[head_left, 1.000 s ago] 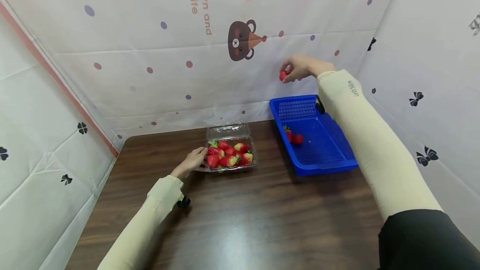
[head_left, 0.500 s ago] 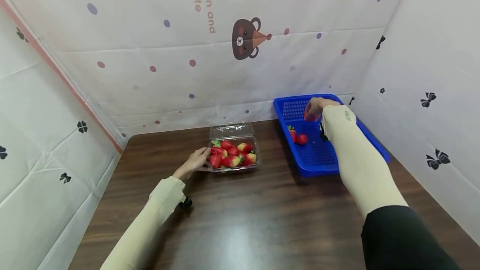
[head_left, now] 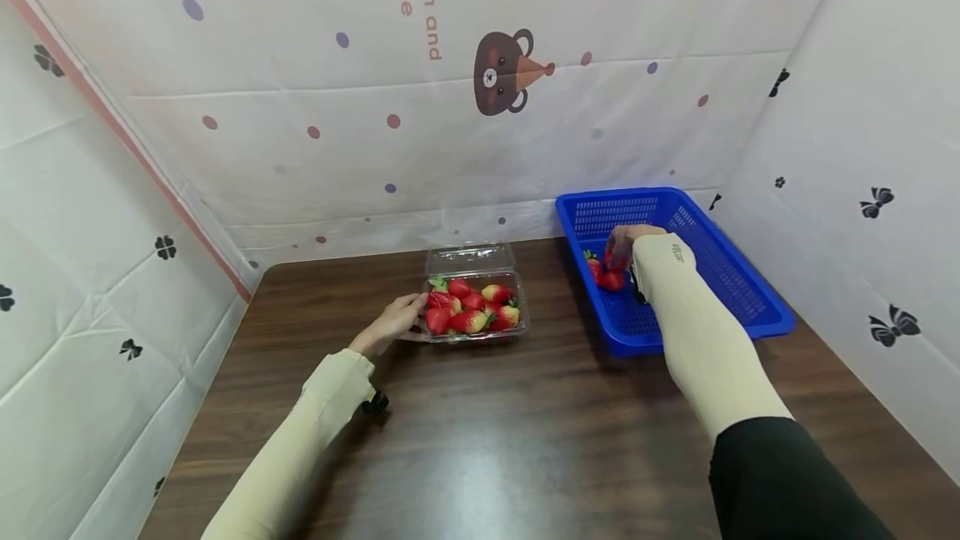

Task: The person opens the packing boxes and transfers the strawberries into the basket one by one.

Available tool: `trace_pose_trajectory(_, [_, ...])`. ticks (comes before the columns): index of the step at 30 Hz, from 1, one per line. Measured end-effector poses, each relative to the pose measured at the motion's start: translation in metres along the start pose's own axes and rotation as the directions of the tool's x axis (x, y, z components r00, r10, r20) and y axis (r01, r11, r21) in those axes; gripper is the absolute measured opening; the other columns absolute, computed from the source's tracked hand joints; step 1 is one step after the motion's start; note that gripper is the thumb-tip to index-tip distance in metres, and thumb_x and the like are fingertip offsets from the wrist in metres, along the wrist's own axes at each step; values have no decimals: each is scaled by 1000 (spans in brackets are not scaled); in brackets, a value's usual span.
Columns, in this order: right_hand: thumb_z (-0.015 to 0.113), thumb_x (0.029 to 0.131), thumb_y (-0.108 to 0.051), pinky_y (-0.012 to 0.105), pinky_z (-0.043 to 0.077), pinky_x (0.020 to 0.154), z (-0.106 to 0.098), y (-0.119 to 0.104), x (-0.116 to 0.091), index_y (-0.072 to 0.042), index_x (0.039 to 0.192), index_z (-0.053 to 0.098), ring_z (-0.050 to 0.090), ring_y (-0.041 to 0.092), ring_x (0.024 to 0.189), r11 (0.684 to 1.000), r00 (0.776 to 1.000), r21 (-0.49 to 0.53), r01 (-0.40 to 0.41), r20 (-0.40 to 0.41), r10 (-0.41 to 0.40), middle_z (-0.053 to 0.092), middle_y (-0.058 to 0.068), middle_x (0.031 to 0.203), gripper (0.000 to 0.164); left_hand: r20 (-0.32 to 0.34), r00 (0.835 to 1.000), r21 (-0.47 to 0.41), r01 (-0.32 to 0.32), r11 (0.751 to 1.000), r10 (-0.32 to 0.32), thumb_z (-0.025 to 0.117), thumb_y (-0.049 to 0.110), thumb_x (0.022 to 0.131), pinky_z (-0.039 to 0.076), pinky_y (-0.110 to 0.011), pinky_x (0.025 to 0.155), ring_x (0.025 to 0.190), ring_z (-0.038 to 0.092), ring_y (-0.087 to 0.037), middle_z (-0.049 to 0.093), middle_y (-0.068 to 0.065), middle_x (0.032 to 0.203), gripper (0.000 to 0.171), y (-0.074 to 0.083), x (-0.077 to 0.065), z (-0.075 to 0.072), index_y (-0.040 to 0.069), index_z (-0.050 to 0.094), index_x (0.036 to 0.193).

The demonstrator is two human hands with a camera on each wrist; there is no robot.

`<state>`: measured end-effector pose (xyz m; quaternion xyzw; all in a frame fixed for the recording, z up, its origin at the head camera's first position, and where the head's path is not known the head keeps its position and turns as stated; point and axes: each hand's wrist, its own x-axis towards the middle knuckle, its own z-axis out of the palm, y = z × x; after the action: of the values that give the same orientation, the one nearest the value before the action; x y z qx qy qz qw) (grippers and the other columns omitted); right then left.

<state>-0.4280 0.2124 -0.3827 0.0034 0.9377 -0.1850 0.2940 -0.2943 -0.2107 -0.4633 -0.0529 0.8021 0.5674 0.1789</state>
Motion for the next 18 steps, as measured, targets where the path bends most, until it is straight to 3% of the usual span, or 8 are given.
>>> trace_pose_trajectory(5, [65, 89, -20, 34, 57, 70, 0, 3, 0, -6, 125, 57, 60, 31, 101, 997, 999, -74, 38, 38, -35, 63, 16, 110, 39, -1, 1000, -1, -3, 1000, 3, 34, 38, 103, 60, -36, 75, 93, 60, -22, 52, -20, 124, 51, -4, 1, 1, 2, 41, 139])
trace_pose_trajectory(11, [68, 87, -21, 42, 56, 73, -16, -3, -12, -9, 118, 60, 55, 33, 106, 999, 998, -5, -43, -55, 42, 58, 18, 120, 34, -3, 1000, -14, -24, 1000, 24, 34, 37, 103, 60, -37, 73, 91, 60, -22, 51, -21, 119, 50, -5, 2, 1, 2, 41, 138])
trace_pose_trajectory(13, [65, 89, -21, 45, 55, 79, -32, -13, -21, -5, 122, 56, 54, 37, 109, 995, 996, -90, 46, -68, -52, 55, 22, 125, 38, -6, 1000, -15, -29, 999, 29, 35, 37, 104, 60, -37, 73, 90, 59, -22, 51, -20, 118, 48, -5, 2, 1, 3, 42, 136])
trace_pose_trajectory(16, [59, 93, -20, 53, 48, 92, -61, -36, -43, 0, 132, 48, 48, 42, 118, 966, 977, -199, 167, -96, -189, 49, 27, 132, 45, -6, 999, -11, -33, 999, 33, 34, 36, 104, 60, -37, 73, 90, 59, -23, 50, -20, 118, 46, -4, 0, 1, 4, 42, 135])
trace_pose_trajectory(18, [55, 95, -19, 55, 46, 94, -77, -58, -57, 3, 134, 44, 48, 44, 117, 915, 946, -318, 250, -119, -300, 48, 29, 131, 46, -4, 999, -5, -40, 999, 40, 33, 36, 104, 60, -37, 74, 91, 59, -23, 50, -21, 119, 46, -2, -3, 1, 4, 41, 135])
